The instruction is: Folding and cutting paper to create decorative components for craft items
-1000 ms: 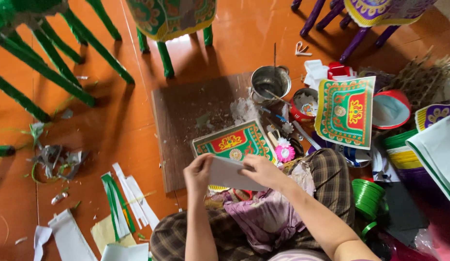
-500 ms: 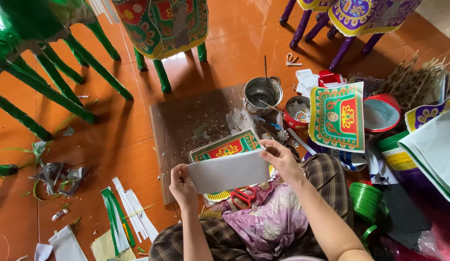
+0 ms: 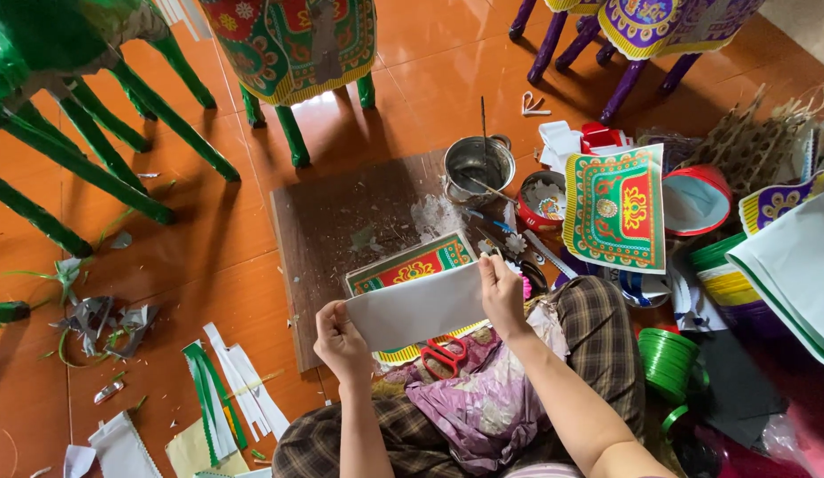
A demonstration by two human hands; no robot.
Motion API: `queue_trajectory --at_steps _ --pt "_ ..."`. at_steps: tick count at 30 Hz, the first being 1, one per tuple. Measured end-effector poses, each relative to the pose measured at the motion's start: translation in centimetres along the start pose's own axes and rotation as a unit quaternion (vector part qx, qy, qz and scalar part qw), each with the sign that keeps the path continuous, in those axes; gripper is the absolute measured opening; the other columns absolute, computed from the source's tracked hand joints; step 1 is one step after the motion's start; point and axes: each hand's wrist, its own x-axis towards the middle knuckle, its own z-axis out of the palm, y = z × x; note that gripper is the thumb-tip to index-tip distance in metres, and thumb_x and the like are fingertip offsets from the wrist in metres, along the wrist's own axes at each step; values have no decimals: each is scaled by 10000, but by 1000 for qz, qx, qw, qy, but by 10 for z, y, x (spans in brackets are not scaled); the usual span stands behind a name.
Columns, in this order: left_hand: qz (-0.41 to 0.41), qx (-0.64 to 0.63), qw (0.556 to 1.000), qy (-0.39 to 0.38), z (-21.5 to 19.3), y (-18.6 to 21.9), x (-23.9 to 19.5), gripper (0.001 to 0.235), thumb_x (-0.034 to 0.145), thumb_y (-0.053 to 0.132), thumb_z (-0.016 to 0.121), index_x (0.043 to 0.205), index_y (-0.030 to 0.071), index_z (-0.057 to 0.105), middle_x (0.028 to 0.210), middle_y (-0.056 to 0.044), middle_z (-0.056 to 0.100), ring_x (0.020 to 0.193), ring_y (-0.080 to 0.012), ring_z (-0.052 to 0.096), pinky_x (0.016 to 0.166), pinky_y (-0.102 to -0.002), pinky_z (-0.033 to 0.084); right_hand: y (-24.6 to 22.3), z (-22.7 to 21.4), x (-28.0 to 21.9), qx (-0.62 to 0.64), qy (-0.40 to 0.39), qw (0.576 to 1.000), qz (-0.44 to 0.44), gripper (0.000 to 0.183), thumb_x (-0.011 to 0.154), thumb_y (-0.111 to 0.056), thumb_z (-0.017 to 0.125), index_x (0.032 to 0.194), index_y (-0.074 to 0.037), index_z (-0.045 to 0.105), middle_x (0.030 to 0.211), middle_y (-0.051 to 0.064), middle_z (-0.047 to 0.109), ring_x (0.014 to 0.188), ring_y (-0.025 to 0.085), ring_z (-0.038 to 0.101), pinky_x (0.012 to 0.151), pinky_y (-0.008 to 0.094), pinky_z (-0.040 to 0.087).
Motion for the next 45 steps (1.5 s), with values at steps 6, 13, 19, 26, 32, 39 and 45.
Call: queue_trajectory --at_steps 6,13,19,26,32,39,45 --pt "-32 -40 999 0 1 0 2 97 1063 225 631 980 196 673 669 -87 684 554 -188 615 595 -348 522 -28 0 -2 93 -10 995 37 426 1118 -306 482 728 -135 501 609 -17 470 643 108 448 641 282 446" --pt "-42 -32 999 -3 4 -6 1 100 1065 252 630 991 209 681 704 -80 708 611 -187 660 629 -344 530 3 3 5 92 -59 990 90 424 1122 -451 420 898 -138 598 838 62 609 893 204 575 838 374 473" --pt "-11 40 999 -19 -1 7 11 111 1071 252 617 985 216 677 715 -96 717 690 -337 714 649 -409 555 10 12 -4 12 -220 971 94 330 1024 -189 576 1344 -109 576 1063 169 671 990 337 665 906 443 554" --pt "-15 142 988 -64 11 5 3 127 1054 357 609 1015 295 713 731 -76 750 701 -350 734 662 -435 576 6 34 -45 -21 -412 910 38 736 922 -281 705 1550 -90 372 1396 327 478 1266 543 526 1086 623 445" --pt "-29 95 984 -147 13 12 -1 261 1067 371 527 1158 234 730 873 -160 768 830 -442 710 708 -520 561 -9 40 -46 -26 -425 902 75 996 899 -300 742 1650 -223 92 1539 281 334 1371 552 404 1127 649 390" --pt "-91 13 970 -225 9 19 5 530 1100 432 273 1309 194 698 1032 -175 779 949 -410 730 797 -516 564 -30 35 -37 13 -362 924 120 1043 894 -222 769 1642 -195 44 1534 366 301 1384 591 358 1102 726 358" --pt "-120 -43 957 -262 14 8 3 601 1076 506 285 1394 145 646 1206 -259 716 1166 -479 644 951 -558 530 -23 53 -32 21 -306 947 100 953 955 -243 703 1593 -11 35 1443 423 397 1272 599 491 1033 712 454"
